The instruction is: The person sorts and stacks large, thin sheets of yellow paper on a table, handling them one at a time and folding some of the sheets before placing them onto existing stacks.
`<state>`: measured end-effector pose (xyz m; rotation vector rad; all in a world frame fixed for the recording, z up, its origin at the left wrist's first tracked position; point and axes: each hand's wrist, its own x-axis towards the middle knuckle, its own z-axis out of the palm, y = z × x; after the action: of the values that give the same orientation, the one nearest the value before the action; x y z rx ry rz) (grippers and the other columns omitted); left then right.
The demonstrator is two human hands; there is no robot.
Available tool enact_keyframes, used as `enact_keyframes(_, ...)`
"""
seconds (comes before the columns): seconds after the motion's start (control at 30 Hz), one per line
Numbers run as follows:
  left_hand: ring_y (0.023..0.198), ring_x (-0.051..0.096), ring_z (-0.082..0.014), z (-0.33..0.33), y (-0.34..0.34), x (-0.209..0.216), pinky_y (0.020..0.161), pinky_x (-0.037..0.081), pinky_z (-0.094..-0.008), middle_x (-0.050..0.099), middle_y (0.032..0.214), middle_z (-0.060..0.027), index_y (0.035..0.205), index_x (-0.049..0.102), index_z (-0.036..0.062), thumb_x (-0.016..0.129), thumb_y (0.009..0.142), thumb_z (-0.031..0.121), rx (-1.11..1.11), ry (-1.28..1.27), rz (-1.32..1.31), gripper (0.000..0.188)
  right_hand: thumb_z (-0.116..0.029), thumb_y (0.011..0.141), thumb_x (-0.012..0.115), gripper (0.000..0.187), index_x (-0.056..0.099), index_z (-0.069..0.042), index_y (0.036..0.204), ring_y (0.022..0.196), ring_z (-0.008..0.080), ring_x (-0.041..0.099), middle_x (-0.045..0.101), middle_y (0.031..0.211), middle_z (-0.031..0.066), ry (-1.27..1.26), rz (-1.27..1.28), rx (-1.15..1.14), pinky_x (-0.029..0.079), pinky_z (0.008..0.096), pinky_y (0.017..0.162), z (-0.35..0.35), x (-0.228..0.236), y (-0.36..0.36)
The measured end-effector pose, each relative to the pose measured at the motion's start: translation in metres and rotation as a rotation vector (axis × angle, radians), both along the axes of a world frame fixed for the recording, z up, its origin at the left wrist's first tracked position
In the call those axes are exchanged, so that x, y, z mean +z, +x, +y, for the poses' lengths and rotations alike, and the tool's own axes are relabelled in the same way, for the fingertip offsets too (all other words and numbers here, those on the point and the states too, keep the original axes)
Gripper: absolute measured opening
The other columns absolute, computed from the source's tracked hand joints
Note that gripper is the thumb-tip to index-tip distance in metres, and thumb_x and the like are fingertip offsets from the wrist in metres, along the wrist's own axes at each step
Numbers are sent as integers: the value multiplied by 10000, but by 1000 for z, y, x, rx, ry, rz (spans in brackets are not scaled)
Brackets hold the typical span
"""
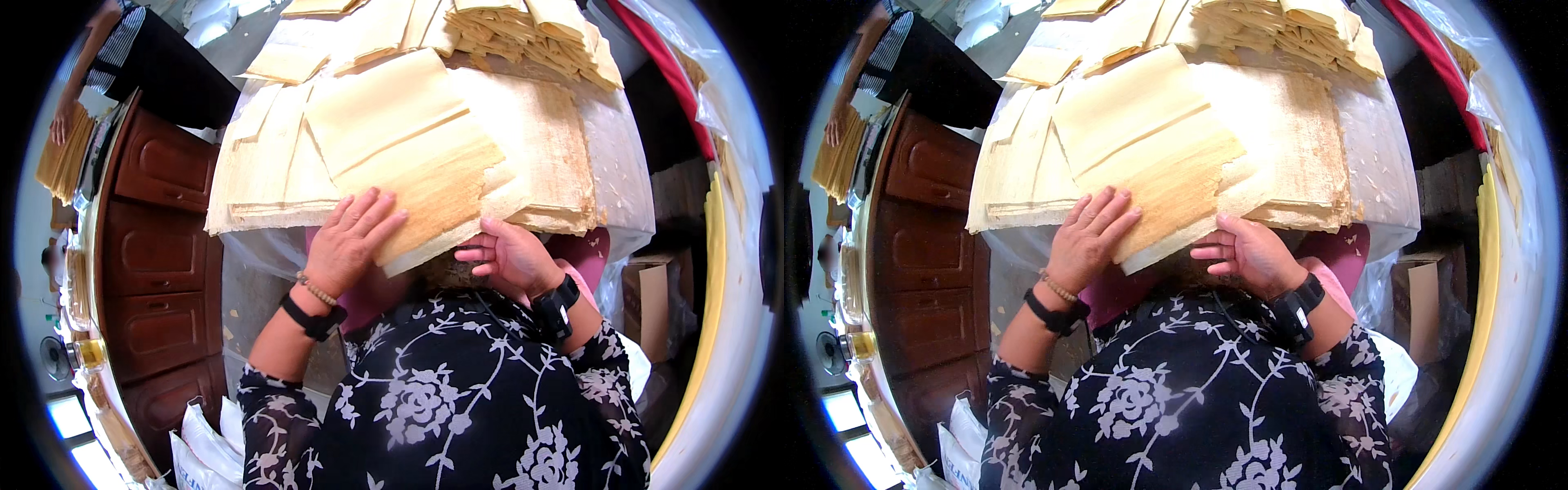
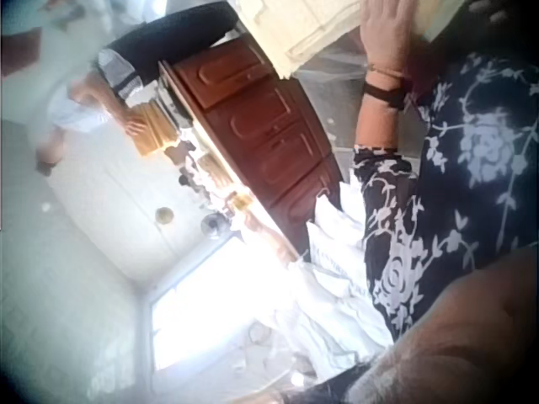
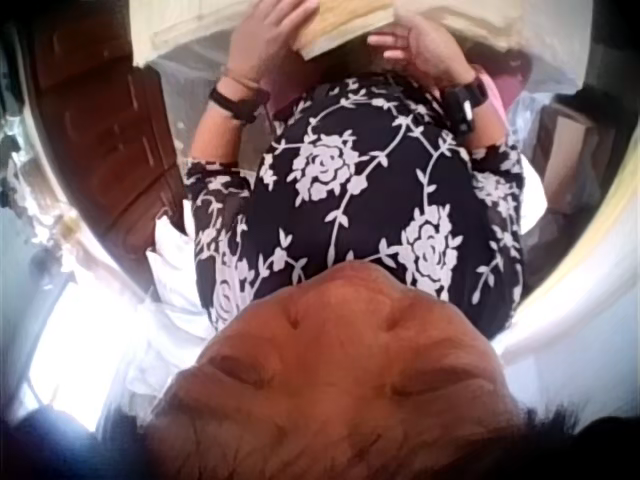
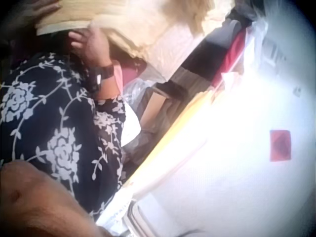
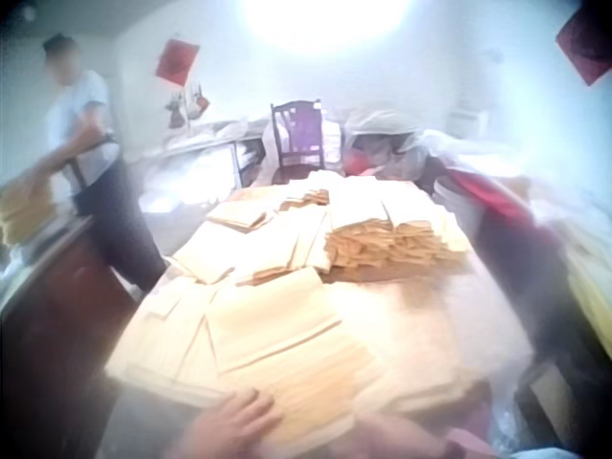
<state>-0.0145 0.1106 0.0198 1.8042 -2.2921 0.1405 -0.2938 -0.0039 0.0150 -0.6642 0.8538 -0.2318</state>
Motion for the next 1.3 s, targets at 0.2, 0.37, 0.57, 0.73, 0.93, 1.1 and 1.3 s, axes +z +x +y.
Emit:
enact_keyframes(0.2,1213,624,-280,-11,7,-6,1027,474,-382,701,1207,-116,1186,705,113,611,891,93,-82,-23,826,310,-328,1069,437,463,493,-24,1413,1084,253,676,631,1297,194,-61,-227,136,566,332,861,6,27,-3)
enact_keyframes(0.37,970,663,-172,-37,34,10,856,524,-288,712,1080,-81,1202,666,-7,663,944,181,352,181,1403,319,-207,1020,558,326,638,-51,1295,1155,247,650,643,1300,161,-680,-125,28,516,352,980,-15,45,3)
enact_keyframes(0.57,893,658,-163,-57,53,6,789,527,-288,703,1055,-111,1205,652,-41,726,901,298,472,342,1495,461,-330,927,650,429,613,-214,1338,1407,301,422,508,1476,70,-2117,466,325,303,438,1180,-40,44,63)
enact_keyframes(0.73,957,687,-378,-64,41,10,830,535,-408,690,1111,-245,1218,645,-36,734,834,251,703,271,650,487,-383,922,652,436,597,-265,1338,1404,285,419,504,1465,54,-2072,576,464,277,512,1172,-49,13,70)
enact_keyframes(0.93,1323,493,-341,-42,0,19,1062,402,-427,506,1446,-209,1344,548,24,731,845,402,241,-309,100,652,-415,869,704,450,628,-268,1288,1379,301,439,534,1422,59,-2018,503,550,318,534,1136,-60,27,72)
enact_keyframes(1.1,1313,509,-347,-47,14,14,1081,396,-443,548,1408,-186,1325,561,31,739,844,336,178,-27,147,598,-305,820,738,413,662,-191,1209,1208,274,577,612,1306,61,-2131,506,493,487,411,972,-88,40,75)
enact_keyframes(1.3,1075,645,-350,-39,53,27,911,512,-392,678,1149,-166,1210,628,34,717,775,111,58,-80,136,450,-101,731,700,185,727,-122,912,939,250,675,726,984,52,-2186,419,433,525,381,859,-115,48,57)
